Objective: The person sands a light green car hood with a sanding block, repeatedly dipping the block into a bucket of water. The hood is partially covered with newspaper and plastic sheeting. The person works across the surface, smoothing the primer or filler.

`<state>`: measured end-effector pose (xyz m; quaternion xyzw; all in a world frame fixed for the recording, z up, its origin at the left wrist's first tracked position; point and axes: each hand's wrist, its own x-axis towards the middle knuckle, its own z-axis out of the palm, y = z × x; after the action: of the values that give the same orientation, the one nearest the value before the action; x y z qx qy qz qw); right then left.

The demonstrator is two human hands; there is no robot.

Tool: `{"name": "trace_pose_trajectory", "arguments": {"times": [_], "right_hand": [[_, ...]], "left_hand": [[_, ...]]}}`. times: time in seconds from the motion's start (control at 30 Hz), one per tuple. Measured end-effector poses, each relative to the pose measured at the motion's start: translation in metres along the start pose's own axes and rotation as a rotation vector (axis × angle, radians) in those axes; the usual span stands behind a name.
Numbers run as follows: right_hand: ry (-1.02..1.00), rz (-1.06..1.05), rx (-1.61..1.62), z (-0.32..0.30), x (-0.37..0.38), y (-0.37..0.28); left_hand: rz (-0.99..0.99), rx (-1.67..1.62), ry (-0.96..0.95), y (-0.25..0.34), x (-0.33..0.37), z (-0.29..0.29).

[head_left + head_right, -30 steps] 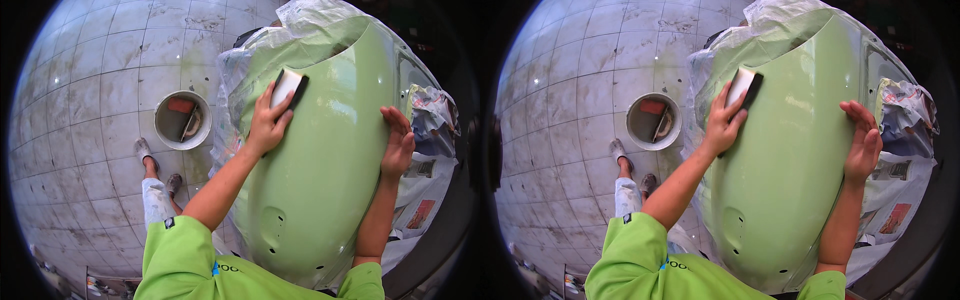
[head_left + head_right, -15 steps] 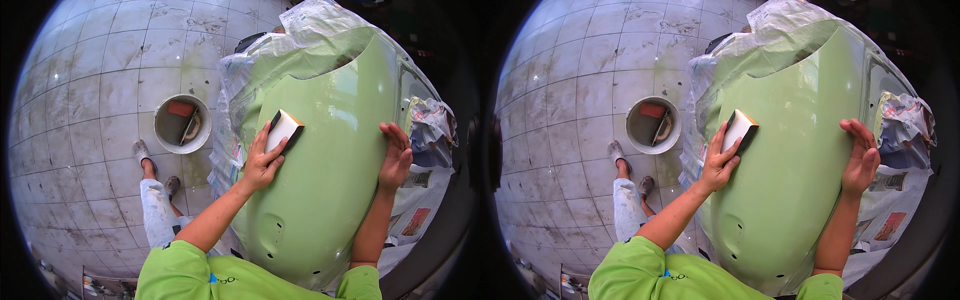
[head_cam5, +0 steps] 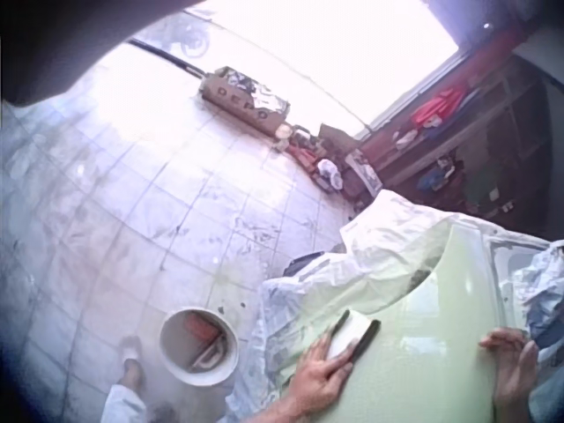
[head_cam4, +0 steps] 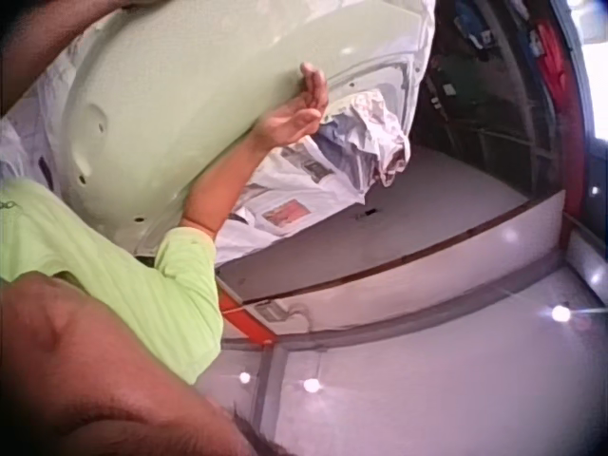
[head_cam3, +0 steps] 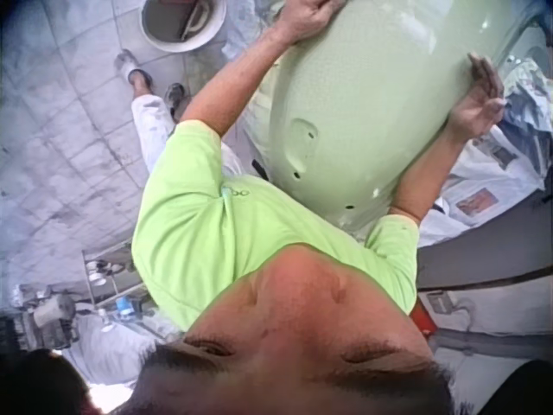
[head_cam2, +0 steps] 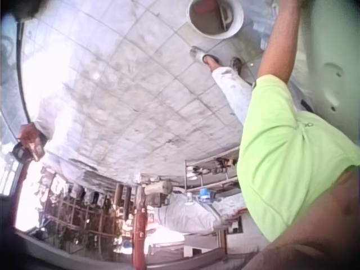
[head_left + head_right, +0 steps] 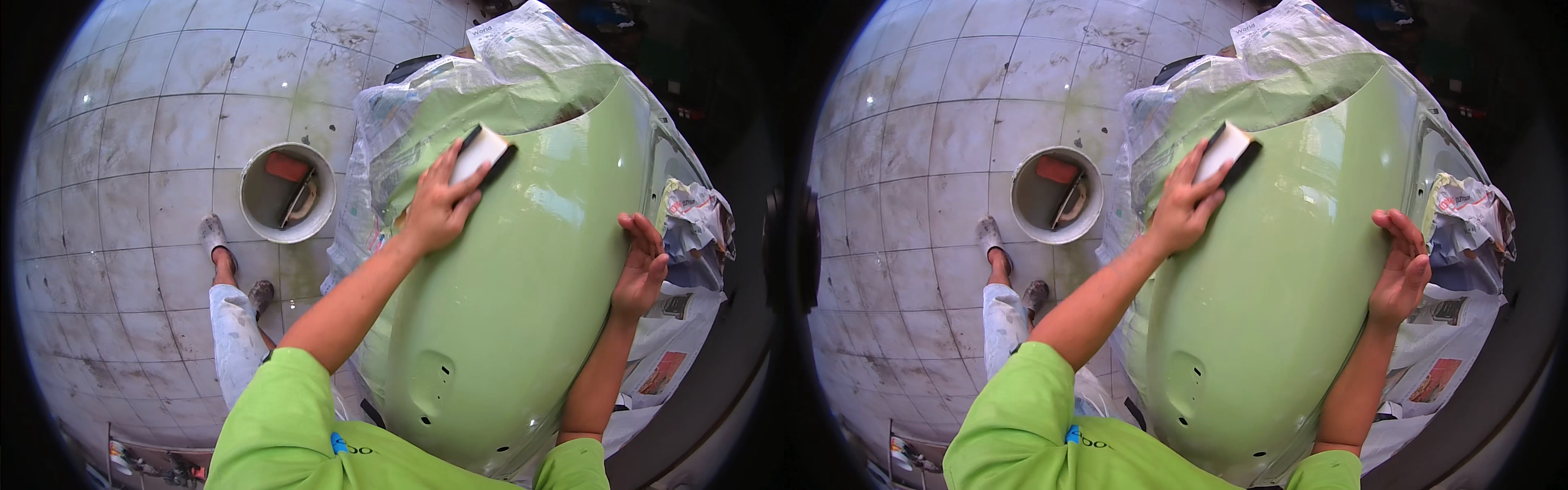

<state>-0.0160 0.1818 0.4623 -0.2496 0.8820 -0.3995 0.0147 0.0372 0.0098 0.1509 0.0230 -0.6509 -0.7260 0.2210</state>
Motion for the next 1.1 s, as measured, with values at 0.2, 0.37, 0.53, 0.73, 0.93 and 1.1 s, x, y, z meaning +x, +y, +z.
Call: {"name": "trace_pose_trajectory", "arguments": {"times": [0.2,0.37,0.53,0.73,0.93,1.1], "right_hand": [[-0.009,0.025,-0.047,0.008,0.001,-0.008],[-0.010,0.016,-0.047,0.000,-0.007,-0.005],[-0.046,0.021,-0.036,0.007,0.000,-0.009],[-0.036,0.030,-0.099,0.004,0.001,-0.007],[-0.034,0.052,-0.044,-0.003,-0.004,-0.001],[-0.079,0.035,-0.062,0.009,0.007,-0.004]], "left_hand": [[-0.125,0.019,0.087,0.006,-0.001,0.006],[-0.042,-0.008,-0.055,0.061,-0.149,-0.006],[-0.265,0.052,0.134,-0.009,0.016,-0.003],[-0.241,0.044,0.054,0.075,-0.169,0.003],[-0.235,0.031,0.059,0.027,-0.108,0.000],[-0.224,0.042,0.176,-0.018,-0.025,-0.006]]}}
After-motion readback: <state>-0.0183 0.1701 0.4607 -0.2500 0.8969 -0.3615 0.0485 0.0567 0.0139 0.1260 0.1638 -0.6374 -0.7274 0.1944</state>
